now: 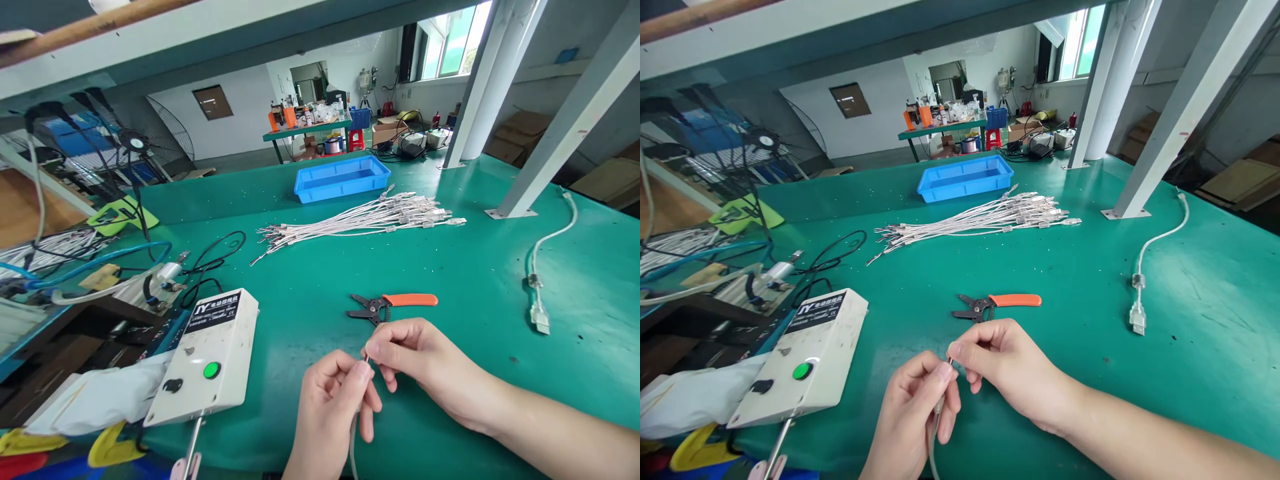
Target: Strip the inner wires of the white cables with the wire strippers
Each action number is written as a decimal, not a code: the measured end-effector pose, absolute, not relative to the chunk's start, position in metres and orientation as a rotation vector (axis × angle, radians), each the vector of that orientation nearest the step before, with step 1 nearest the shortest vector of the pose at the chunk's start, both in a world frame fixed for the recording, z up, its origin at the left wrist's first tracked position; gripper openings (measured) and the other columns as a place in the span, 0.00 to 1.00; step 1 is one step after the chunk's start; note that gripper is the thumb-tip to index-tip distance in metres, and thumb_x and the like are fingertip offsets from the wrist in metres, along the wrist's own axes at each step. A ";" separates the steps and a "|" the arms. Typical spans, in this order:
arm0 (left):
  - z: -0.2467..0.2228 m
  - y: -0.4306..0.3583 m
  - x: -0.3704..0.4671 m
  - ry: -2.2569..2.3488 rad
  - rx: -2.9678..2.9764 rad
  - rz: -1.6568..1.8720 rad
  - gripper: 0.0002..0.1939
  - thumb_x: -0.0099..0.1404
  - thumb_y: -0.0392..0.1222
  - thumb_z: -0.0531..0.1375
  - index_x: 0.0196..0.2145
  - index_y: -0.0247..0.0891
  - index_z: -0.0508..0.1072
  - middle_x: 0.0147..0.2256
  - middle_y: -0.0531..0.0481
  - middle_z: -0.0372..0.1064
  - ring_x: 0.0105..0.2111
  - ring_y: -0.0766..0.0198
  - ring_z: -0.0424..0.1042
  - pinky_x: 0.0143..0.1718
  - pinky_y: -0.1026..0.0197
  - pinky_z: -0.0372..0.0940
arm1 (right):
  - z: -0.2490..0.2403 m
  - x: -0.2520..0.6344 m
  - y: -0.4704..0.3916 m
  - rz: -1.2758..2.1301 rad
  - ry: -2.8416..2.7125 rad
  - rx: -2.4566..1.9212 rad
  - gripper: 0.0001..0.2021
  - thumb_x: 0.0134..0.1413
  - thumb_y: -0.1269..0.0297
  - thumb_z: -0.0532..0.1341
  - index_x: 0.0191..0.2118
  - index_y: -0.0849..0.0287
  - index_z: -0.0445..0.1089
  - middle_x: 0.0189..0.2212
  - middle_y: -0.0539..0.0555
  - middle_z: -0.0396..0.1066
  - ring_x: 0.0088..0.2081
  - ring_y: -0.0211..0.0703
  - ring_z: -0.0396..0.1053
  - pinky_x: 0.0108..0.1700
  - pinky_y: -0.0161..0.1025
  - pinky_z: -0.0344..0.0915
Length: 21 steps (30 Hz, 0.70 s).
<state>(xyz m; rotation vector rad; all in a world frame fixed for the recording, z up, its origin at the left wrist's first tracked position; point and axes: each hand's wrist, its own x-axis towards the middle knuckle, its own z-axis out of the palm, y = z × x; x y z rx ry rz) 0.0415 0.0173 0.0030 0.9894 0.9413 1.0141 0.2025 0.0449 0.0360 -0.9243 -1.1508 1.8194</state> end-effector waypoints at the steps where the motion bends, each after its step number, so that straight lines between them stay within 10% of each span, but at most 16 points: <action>1: 0.003 0.017 0.041 0.947 0.988 1.016 0.20 0.66 0.51 0.60 0.24 0.33 0.66 0.18 0.54 0.65 0.13 0.77 0.59 0.17 0.70 0.52 | 0.035 0.203 0.045 1.819 -1.133 -0.932 0.17 0.53 0.55 0.67 0.24 0.65 0.70 0.18 0.50 0.64 0.23 0.35 0.60 0.29 0.35 0.58; 21: 0.001 0.013 0.039 0.991 1.021 1.021 0.21 0.65 0.53 0.60 0.24 0.35 0.61 0.14 0.55 0.61 0.12 0.75 0.54 0.16 0.70 0.49 | 0.038 0.205 0.045 1.974 -0.926 -0.909 0.21 0.57 0.49 0.63 0.30 0.67 0.75 0.25 0.54 0.68 0.24 0.34 0.63 0.29 0.33 0.62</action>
